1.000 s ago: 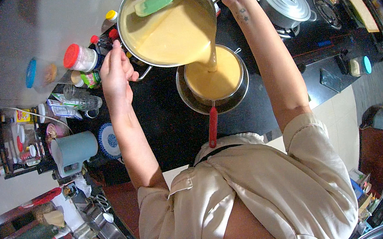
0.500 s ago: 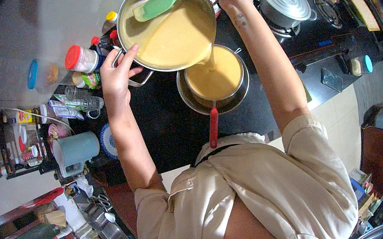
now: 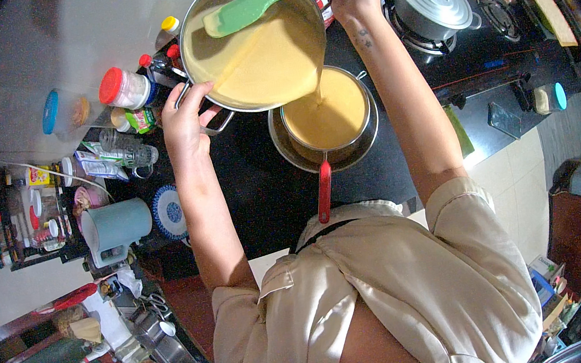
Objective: The person pours a yellow liquid from a metal pot through a sieve into a second pot, using a green spatula to press the mixture through the mesh. They repeat this process, scraping the remaining batter from the first pot into the sieve and then transferring the strained liquid back into the original pot.
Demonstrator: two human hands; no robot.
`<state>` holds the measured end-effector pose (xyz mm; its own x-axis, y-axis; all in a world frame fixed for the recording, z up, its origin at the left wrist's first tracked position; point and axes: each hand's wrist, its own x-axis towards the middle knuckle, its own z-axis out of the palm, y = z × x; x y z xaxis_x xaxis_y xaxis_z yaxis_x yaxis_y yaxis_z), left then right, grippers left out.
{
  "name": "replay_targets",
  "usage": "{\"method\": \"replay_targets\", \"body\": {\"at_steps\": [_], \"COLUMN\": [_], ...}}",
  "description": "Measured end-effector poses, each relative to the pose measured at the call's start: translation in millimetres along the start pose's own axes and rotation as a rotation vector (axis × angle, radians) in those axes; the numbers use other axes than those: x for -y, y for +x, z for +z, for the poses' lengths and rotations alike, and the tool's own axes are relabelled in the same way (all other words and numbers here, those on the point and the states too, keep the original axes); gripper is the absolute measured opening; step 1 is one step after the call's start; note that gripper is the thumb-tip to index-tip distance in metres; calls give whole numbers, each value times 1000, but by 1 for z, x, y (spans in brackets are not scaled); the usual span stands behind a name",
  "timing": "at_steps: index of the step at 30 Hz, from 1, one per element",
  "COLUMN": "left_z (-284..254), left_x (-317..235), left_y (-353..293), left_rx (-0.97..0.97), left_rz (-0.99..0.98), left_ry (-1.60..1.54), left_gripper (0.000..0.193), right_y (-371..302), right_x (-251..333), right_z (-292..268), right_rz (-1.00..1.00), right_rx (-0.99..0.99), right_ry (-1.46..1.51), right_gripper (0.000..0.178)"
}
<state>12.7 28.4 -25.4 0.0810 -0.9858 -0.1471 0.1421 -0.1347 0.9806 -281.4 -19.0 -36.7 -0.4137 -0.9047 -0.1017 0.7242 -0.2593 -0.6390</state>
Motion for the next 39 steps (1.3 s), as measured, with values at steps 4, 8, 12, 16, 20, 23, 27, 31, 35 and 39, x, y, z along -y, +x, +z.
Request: {"method": "replay_targets", "body": {"at_steps": [4,8,12,16,20,23,27,31,35,39], "left_z": [6,14,10,18,11,11,19,22,20,20], "left_x": [1,1,5,3,6,10,7,13,15,18], "left_y": [-4,-13,-11,-16,-18,-17,-25,-26,-27,-25], "left_rx": [-10,-105,-148,-156,-149,-150,-140,-174,-114,-106], "left_rz": [46,138,179,224,259,275,274,294,330,353], "left_ry": [9,39,76,18,-8,-11,8,18,11,29], "left_gripper": [33,27,24,16,10,9,13,22,25,27], "right_y": [9,4,-1,1,-22,-34,-60,-87,-118,-138], "right_x": [-5,-6,0,0,15,27,27,21,26,25], "right_z": [-8,-5,-9,-18,-24,-39,-53,-59,-61,-60], "right_rz": [-56,-49,18,-110,-160,-313,-259,-138,-28,-91], "right_rx": [-30,-18,73,84,50,-64,-50,34,268,379], "right_ry": [65,100,63,68,-31,-300,-313,-269,-260,-393], "right_gripper": [64,64,66,68,62,74,69,48,29,22]}}
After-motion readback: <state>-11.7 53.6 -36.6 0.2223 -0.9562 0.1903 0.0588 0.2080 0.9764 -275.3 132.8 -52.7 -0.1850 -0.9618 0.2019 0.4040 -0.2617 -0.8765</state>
